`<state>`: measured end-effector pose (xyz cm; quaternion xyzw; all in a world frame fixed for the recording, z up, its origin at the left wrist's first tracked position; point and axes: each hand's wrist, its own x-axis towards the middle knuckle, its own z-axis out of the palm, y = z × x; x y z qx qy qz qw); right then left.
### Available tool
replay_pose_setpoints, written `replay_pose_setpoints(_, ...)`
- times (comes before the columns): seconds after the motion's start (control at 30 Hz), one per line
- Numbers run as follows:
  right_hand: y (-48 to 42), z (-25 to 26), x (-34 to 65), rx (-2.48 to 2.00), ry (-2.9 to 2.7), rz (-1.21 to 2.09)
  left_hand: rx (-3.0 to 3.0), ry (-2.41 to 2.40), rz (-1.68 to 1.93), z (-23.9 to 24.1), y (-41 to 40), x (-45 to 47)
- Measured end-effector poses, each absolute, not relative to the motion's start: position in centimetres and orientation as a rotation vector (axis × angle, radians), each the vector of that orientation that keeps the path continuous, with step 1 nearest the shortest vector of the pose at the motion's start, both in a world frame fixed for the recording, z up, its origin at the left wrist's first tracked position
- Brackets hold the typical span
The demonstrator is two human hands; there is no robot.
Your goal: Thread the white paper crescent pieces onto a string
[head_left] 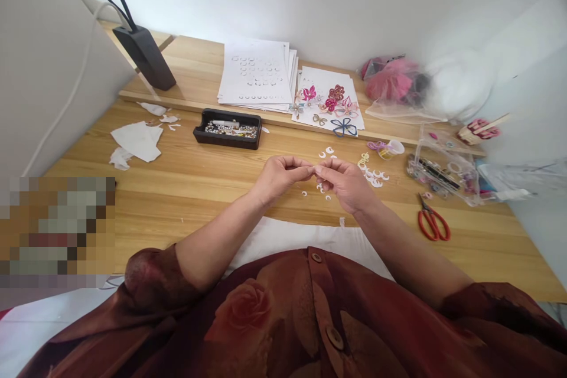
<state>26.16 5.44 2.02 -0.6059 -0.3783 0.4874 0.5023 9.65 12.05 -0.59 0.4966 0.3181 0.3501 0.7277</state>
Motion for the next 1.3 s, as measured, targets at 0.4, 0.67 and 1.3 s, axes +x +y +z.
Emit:
replay_pose_setpoints(0.4, 5.8, 2.6, 25.9, -1.43, -1.083, 0.968, 0.901, 0.661, 0.812, -0.2, 12.2, 9.8)
replay_pose_setpoints(0.67, 5.4, 3.5, 24.5, -1.338, -1.166, 0.867, 0.701, 0.636, 0.837, 0.8, 12.1, 9.7)
replay_pose_setpoints(1.3, 5.4, 3.1, 24.4, -1.401, -1.104, 0.997, 0.703, 0.535, 0.726, 0.9, 11.7, 9.6)
